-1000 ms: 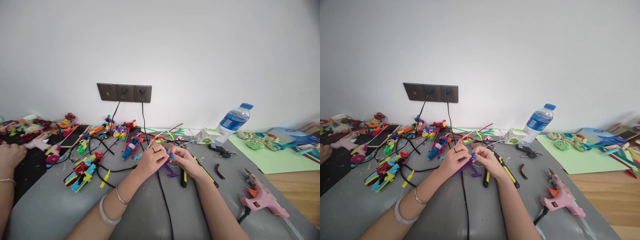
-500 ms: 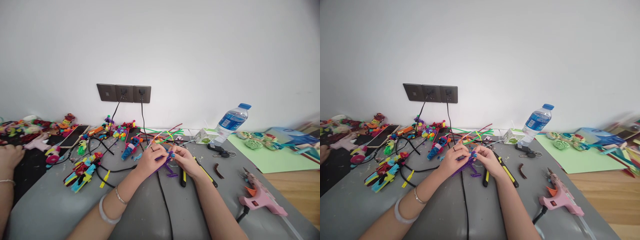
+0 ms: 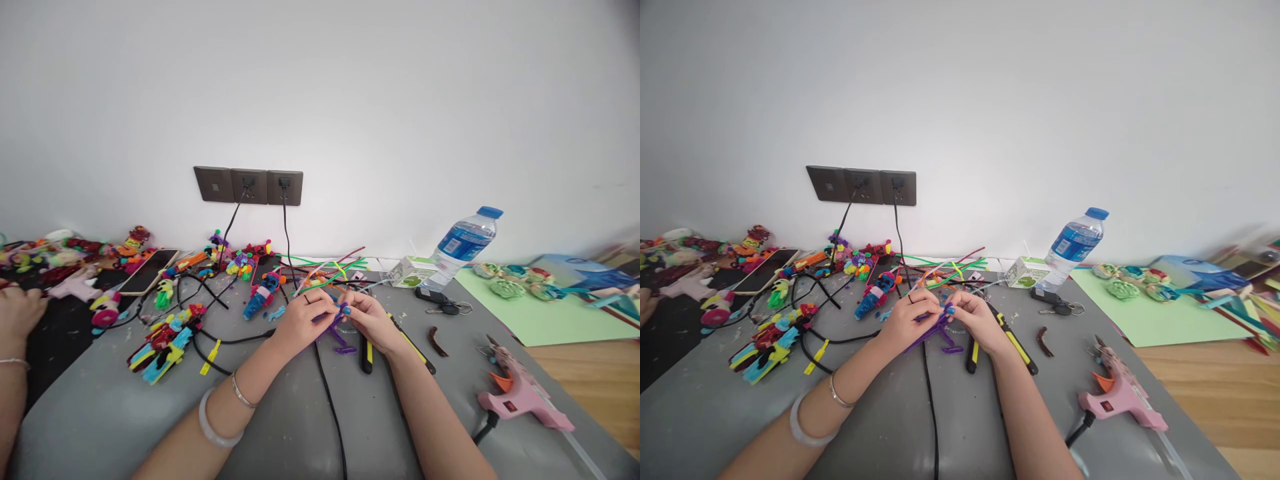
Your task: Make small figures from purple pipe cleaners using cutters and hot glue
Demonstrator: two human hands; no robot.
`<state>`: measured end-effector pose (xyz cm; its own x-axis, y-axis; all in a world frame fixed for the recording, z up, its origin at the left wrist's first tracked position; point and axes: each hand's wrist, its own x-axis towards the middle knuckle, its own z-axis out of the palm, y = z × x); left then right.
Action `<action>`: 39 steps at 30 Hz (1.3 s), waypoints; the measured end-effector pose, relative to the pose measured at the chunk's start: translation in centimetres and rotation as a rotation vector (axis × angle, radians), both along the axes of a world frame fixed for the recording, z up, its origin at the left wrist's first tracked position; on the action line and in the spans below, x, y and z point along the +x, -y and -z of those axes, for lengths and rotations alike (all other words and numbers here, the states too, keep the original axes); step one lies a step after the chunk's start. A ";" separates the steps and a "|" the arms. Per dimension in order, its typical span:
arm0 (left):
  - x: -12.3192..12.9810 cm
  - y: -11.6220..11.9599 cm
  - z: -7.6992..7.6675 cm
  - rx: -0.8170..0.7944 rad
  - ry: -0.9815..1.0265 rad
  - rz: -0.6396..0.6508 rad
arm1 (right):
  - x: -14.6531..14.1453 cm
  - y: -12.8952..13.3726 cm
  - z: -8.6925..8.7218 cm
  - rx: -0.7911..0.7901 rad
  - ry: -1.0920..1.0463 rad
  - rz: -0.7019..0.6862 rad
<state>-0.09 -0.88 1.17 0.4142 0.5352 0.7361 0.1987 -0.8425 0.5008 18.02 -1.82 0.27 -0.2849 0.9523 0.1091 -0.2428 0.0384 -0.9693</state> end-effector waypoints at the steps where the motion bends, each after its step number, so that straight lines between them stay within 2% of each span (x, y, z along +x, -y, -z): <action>1: 0.1 0.0 0.0 -0.019 0.023 -0.006 | 0.0 0.0 0.0 -0.002 -0.004 0.004; 7: 0.2 -0.1 0.2 -0.233 0.146 -0.074 | 0.0 -0.1 0.1 0.002 0.007 0.044; 13: 0.0 -0.5 0.3 -0.317 0.152 -0.109 | 0.0 -0.2 0.6 0.048 0.000 0.135; 20: 0.3 -0.3 0.3 -0.364 0.137 -0.013 | 0.1 -0.3 0.8 0.115 0.055 0.195; 26: 0.4 -0.3 0.3 -0.553 0.203 0.047 | 0.0 -0.2 0.6 0.138 0.055 0.136; 31: 0.4 -0.4 0.4 -0.699 0.195 0.141 | -0.1 -0.2 0.4 0.205 0.055 0.140; 39: 0.2 -0.3 0.1 -0.587 0.167 0.208 | -0.2 -0.2 0.3 0.194 0.039 0.136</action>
<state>0.13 -0.61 1.05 0.4579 0.7895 0.4086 -0.0600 -0.4311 0.9003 17.86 -1.64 -0.05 -0.1628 0.9446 0.2852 -0.1854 0.2546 -0.9491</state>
